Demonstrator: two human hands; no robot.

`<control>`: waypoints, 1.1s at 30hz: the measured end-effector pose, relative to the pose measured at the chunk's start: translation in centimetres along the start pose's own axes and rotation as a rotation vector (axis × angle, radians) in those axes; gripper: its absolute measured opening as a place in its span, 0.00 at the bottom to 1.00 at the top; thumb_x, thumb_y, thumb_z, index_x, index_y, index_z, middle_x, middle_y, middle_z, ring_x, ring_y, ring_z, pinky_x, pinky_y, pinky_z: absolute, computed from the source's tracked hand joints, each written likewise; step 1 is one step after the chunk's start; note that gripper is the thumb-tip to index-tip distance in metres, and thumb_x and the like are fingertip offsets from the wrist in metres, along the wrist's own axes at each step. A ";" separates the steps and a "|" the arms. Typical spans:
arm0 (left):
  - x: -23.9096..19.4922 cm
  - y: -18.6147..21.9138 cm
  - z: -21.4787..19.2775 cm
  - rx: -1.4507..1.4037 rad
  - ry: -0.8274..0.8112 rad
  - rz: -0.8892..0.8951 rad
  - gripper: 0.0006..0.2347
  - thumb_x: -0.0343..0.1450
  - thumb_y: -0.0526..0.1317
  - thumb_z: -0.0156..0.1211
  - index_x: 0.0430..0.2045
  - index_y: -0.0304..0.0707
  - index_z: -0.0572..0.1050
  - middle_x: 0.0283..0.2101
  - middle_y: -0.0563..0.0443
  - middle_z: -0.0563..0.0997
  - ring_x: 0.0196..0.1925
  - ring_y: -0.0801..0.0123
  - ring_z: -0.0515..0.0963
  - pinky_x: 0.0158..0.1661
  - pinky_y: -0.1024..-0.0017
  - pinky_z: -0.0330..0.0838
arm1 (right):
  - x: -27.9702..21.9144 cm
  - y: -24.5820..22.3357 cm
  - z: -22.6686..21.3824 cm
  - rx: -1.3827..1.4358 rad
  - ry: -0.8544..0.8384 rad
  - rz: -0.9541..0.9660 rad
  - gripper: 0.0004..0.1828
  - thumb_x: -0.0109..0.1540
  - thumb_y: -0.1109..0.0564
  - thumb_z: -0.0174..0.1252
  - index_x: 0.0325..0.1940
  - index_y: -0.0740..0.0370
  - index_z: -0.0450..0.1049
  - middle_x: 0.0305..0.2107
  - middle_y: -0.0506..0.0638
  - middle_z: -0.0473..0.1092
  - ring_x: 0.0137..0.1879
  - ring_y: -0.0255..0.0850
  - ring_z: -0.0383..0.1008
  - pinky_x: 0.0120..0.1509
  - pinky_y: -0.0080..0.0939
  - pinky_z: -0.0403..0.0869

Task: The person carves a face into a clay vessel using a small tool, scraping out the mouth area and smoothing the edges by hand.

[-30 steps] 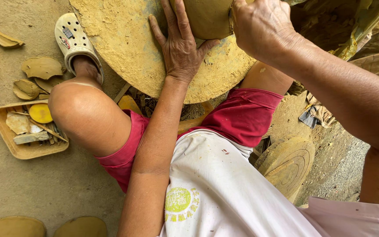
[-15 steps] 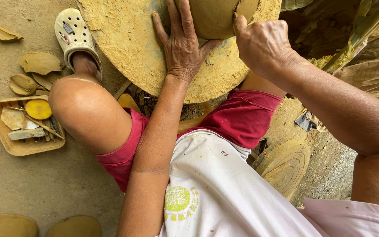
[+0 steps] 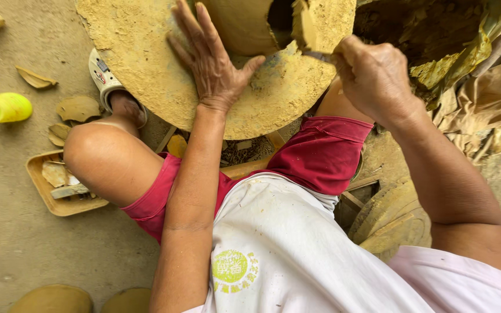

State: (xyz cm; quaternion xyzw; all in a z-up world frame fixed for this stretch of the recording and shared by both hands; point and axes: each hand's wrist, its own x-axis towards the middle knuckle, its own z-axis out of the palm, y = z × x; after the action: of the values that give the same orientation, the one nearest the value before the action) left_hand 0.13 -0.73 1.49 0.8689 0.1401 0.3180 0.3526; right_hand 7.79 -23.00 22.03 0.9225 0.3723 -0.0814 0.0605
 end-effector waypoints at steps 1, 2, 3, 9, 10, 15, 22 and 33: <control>-0.1 0.4 0.1 0.013 0.040 0.021 0.56 0.67 0.75 0.62 0.78 0.46 0.29 0.81 0.35 0.32 0.81 0.47 0.34 0.74 0.36 0.26 | -0.1 0.0 1.0 0.013 -0.052 0.028 0.12 0.76 0.53 0.52 0.41 0.61 0.70 0.16 0.46 0.62 0.18 0.35 0.56 0.19 0.41 0.61; -0.1 1.0 0.6 0.076 0.054 0.113 0.52 0.71 0.70 0.62 0.78 0.49 0.31 0.81 0.39 0.31 0.82 0.49 0.32 0.75 0.36 0.25 | -0.1 0.1 2.0 0.031 -0.104 0.057 0.13 0.75 0.53 0.51 0.38 0.61 0.70 0.15 0.47 0.62 0.16 0.37 0.56 0.16 0.41 0.61; -0.1 1.9 1.5 0.138 0.069 0.206 0.48 0.74 0.65 0.62 0.78 0.52 0.32 0.82 0.43 0.30 0.83 0.51 0.31 0.75 0.36 0.23 | 0.0 0.4 3.1 0.059 -0.029 -0.011 0.12 0.74 0.54 0.52 0.39 0.62 0.69 0.17 0.47 0.64 0.17 0.36 0.57 0.18 0.41 0.61; -0.6 5.0 2.8 0.397 -0.069 0.549 0.23 0.81 0.31 0.55 0.69 0.64 0.63 0.80 0.58 0.50 0.83 0.57 0.37 0.76 0.31 0.24 | -3.2 -0.1 7.6 0.214 -0.031 -0.049 0.11 0.74 0.58 0.56 0.38 0.64 0.69 0.19 0.51 0.68 0.18 0.41 0.63 0.22 0.46 0.65; -0.4 5.3 2.1 0.407 -0.104 0.615 0.18 0.83 0.32 0.56 0.66 0.61 0.70 0.79 0.60 0.57 0.83 0.57 0.40 0.76 0.29 0.25 | -4.1 -0.3 7.4 0.266 -0.015 -0.053 0.10 0.73 0.58 0.57 0.38 0.65 0.69 0.19 0.52 0.68 0.19 0.42 0.64 0.23 0.46 0.66; -1.0 7.6 -4.8 0.092 -0.199 0.760 0.09 0.82 0.36 0.61 0.56 0.39 0.79 0.63 0.44 0.77 0.70 0.54 0.70 0.71 0.43 0.56 | -9.6 -1.9 6.2 0.644 0.166 -0.133 0.03 0.68 0.63 0.58 0.44 0.66 0.71 0.29 0.54 0.73 0.31 0.43 0.75 0.34 0.43 0.73; -5.9 1.6 -21.2 -0.341 0.363 -0.456 0.12 0.76 0.42 0.60 0.46 0.34 0.71 0.36 0.48 0.80 0.30 0.70 0.77 0.33 0.72 0.76 | -14.2 -2.2 7.2 0.962 0.089 0.199 0.01 0.71 0.65 0.57 0.46 0.68 0.73 0.25 0.49 0.72 0.29 0.33 0.71 0.33 0.33 0.69; -22.6 -19.2 -19.3 -0.418 0.504 -1.486 0.21 0.69 0.31 0.55 0.58 0.38 0.69 0.53 0.39 0.79 0.46 0.59 0.84 0.37 0.67 0.82 | -10.9 -6.4 6.5 1.029 0.034 0.182 0.04 0.74 0.64 0.56 0.46 0.69 0.73 0.25 0.47 0.70 0.27 0.28 0.66 0.30 0.29 0.66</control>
State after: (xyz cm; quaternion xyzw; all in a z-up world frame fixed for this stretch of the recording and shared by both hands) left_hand -29.93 12.48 -11.67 0.3673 0.6933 0.2068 0.5845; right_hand -5.06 -26.93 17.46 0.8627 0.2032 -0.2334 -0.4000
